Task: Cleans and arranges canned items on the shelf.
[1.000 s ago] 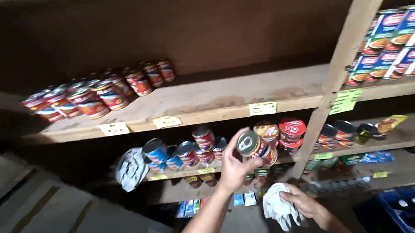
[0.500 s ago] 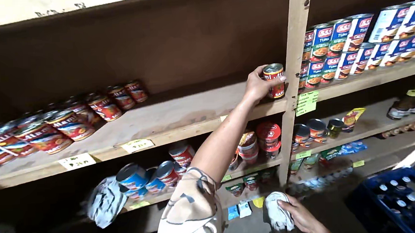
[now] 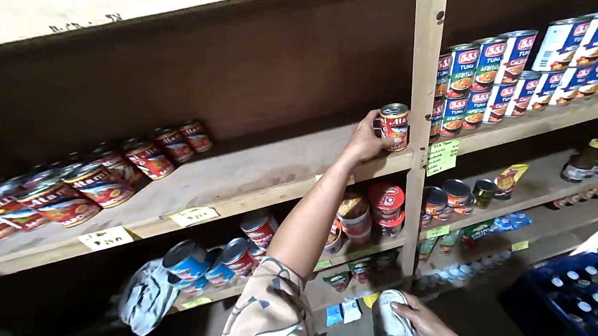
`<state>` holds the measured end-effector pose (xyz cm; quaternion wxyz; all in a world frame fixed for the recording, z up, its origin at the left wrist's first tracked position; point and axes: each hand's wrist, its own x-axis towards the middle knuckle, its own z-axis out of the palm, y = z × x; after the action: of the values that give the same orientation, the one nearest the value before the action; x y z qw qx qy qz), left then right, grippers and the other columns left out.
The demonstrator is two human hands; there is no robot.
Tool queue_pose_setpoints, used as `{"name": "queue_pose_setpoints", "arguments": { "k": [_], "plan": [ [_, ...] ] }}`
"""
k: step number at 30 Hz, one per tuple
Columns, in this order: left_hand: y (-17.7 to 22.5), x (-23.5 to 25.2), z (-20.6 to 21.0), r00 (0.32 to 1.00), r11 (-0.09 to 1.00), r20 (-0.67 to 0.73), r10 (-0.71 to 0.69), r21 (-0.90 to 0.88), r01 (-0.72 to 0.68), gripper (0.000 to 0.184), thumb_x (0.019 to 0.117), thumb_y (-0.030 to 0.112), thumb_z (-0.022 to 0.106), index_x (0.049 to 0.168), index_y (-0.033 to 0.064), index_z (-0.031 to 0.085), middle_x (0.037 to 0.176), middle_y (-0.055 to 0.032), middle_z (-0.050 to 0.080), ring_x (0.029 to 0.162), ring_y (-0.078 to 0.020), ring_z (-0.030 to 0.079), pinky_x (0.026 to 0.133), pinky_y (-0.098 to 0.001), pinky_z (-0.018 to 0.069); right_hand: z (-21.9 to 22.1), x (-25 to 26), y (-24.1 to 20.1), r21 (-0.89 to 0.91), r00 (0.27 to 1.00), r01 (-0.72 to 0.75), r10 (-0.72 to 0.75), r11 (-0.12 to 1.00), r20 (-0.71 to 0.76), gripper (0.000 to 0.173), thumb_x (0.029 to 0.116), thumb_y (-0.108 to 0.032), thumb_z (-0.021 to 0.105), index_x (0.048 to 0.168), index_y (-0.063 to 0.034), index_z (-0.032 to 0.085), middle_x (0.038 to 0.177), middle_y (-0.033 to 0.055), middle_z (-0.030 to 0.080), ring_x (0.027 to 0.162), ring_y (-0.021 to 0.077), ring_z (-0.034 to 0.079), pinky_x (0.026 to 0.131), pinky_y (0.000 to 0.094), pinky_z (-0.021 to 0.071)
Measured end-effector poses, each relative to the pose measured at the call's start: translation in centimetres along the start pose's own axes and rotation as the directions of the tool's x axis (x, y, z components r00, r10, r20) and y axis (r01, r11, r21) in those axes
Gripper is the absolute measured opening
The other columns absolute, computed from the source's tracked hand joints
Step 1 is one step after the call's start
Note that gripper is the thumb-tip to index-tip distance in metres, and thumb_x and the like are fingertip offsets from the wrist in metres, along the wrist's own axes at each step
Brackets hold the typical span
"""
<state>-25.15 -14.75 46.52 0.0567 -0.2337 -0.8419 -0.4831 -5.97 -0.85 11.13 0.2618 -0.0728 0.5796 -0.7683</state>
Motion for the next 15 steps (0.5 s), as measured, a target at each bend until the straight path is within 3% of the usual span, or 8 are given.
{"name": "queue_pose_setpoints", "arguments": {
  "k": [3, 8, 15],
  "plan": [
    [0.2, -0.4, -0.6, 0.999, 0.998, 0.052, -0.011, -0.056, 0.014, 0.076, 0.0859, -0.003, 0.078, 0.15, -0.0003, 0.037, 0.136, -0.0211, 0.059, 0.114, -0.0244, 0.067, 0.098, -0.0374, 0.0571, -0.1, 0.2, 0.2, 0.006, 1.0, 0.001, -0.001, 1.0, 0.007, 0.036, 0.0983, -0.01, 0.057, 0.131, 0.0036, 0.056, 0.108, 0.0081, 0.072, 0.095, 0.0111, 0.07, 0.091, 0.033, 0.0586],
    [-0.3, -0.5, -0.2, 0.999, 1.0, 0.036, 0.015, 0.025, -0.016, 0.075, 0.0862, 0.004, 0.08, 0.149, -0.0008, 0.04, 0.134, -0.0209, 0.062, 0.116, -0.0251, 0.067, 0.102, -0.0395, 0.055, 0.0, 0.2, 0.2, 0.01, 1.0, -0.016, 0.016, 1.0, 0.023, 0.034, 0.099, -0.01, 0.056, 0.131, 0.0029, 0.056, 0.106, 0.0069, 0.072, 0.094, 0.0096, 0.07, 0.091, 0.0314, 0.0586],
    [-0.5, -0.9, 0.3, 0.999, 0.999, 0.014, 0.032, -0.033, -0.032, 0.071, 0.0897, -0.001, 0.074, 0.15, -0.0038, 0.037, 0.135, -0.0215, 0.062, 0.118, -0.023, 0.066, 0.104, -0.0364, 0.0531, 0.7, -0.2, -0.6, -0.006, 0.998, -0.058, 0.058, 0.998, 0.021, 0.033, 0.1001, -0.007, 0.055, 0.131, 0.0039, 0.055, 0.106, 0.0074, 0.071, 0.093, 0.0087, 0.069, 0.09, 0.0301, 0.0578]
  ]
}}
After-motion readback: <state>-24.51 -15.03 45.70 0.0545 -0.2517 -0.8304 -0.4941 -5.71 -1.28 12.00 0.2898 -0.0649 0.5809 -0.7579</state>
